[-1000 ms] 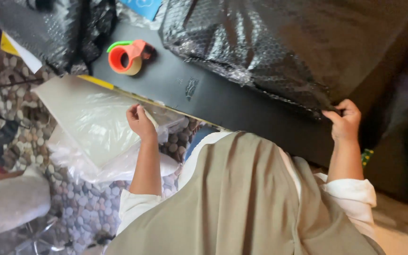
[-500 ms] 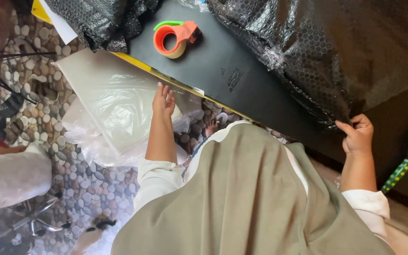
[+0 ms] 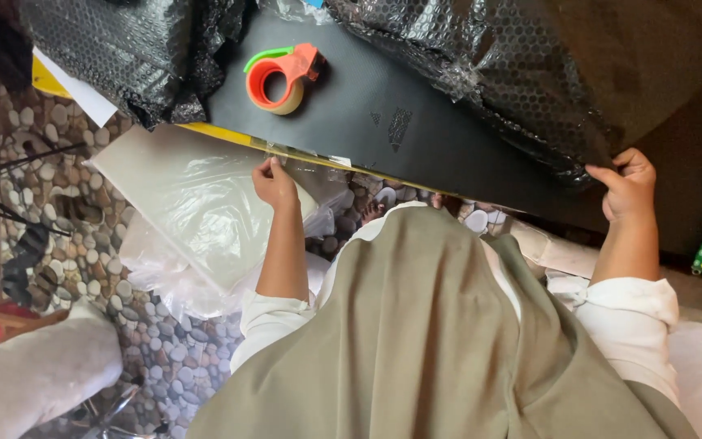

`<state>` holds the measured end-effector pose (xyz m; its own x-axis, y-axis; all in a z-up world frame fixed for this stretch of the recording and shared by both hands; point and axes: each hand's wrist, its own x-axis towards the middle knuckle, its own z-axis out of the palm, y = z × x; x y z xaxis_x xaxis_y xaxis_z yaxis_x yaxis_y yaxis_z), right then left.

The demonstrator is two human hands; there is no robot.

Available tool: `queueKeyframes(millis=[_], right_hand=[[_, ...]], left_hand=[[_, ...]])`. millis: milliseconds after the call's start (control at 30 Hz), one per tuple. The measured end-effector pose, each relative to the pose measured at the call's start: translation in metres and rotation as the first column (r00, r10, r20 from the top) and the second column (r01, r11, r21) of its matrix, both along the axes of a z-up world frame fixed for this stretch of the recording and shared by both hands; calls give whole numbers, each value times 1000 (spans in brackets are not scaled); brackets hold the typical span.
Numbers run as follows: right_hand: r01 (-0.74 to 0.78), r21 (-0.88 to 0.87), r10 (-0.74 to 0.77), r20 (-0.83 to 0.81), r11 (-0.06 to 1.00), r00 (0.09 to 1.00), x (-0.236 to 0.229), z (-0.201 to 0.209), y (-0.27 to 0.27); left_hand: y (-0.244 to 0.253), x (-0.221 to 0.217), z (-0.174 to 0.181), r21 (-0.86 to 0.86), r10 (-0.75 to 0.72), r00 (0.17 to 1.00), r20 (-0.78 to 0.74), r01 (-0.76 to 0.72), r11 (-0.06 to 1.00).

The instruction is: The person wraps a rectangular item in black bubble wrap on a table, folds the edges, and secures the package with tape. They then use a duster to wipe the surface of the wrapped package.

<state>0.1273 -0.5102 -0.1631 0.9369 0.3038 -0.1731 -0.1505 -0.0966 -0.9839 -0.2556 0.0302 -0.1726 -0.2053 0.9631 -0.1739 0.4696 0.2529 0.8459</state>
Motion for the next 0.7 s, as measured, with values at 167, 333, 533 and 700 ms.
queueKeyframes(millis=[167,333,533,700], right_hand=[[14,3,-14,-31,1000,999,-2,1,2],[51,-40,-52,-29,998,998,0,-6,1],[88,-33,-85,93,996,992,4,-28,-7],[3,-94,5,82,996,997,0,-3,7]], left_hand=[[-27,3,33,197,-251,966,-54,257,946],[-51,5,115,370,-616,740,-270,670,643],[-85,82,183,369,-932,42,-359,924,-101],[-176,190,191,375,-801,-301,-517,761,-529]])
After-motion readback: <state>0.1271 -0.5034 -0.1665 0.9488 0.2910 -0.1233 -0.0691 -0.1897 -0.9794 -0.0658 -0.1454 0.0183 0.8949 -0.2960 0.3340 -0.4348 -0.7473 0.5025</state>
